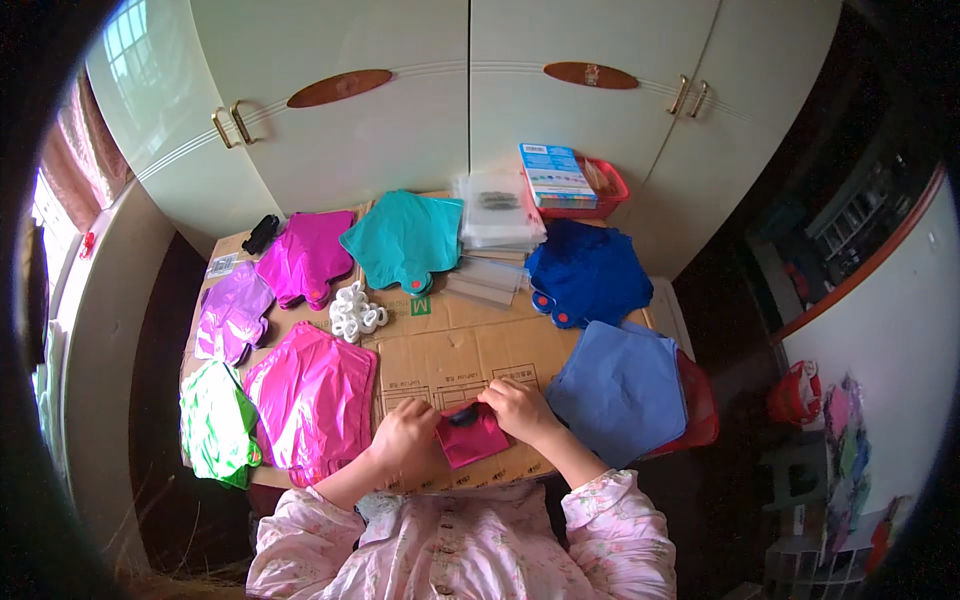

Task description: Folding colorful plastic products and placing them into small pink boxes for packaging.

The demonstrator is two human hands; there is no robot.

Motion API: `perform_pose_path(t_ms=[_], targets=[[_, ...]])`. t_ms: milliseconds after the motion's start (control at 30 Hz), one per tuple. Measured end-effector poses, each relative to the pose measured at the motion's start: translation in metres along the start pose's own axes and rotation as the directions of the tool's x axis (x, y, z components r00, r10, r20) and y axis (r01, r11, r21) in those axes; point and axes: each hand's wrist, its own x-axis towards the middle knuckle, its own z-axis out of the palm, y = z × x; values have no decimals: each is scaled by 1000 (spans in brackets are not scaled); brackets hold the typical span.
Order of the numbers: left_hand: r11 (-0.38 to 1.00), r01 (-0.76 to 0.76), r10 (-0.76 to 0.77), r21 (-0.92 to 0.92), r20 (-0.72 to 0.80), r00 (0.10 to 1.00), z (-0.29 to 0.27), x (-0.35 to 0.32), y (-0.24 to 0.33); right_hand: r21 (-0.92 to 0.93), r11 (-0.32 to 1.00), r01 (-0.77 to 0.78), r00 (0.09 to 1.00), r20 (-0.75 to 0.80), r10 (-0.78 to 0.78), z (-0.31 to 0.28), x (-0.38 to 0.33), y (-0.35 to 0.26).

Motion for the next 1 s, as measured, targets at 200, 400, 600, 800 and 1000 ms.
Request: perform_pose_path(t_ms=[200,400,600,800,1000], targets=[[984,-137,129,111,77,989,-10,-1,13,4,1000,-29,998,54,29,-3,1,-4],[992,-99,92,77,97,991,-16,3,21,-367,930,-7,1000,9,11,-13,8,-58],[982,-123,116,141,61,991,-4,-2,17,-412,909,67,997,-9,-78,8,-6,-52],[955,-189,183,230,45,982,-9,-4,16,-458,882,113,981,-87,-171,19,-14,-43],[944,-238,226,229,80,971,-8,-8,13,-423,902,87,988,-82,-134,22,-16,-42]])
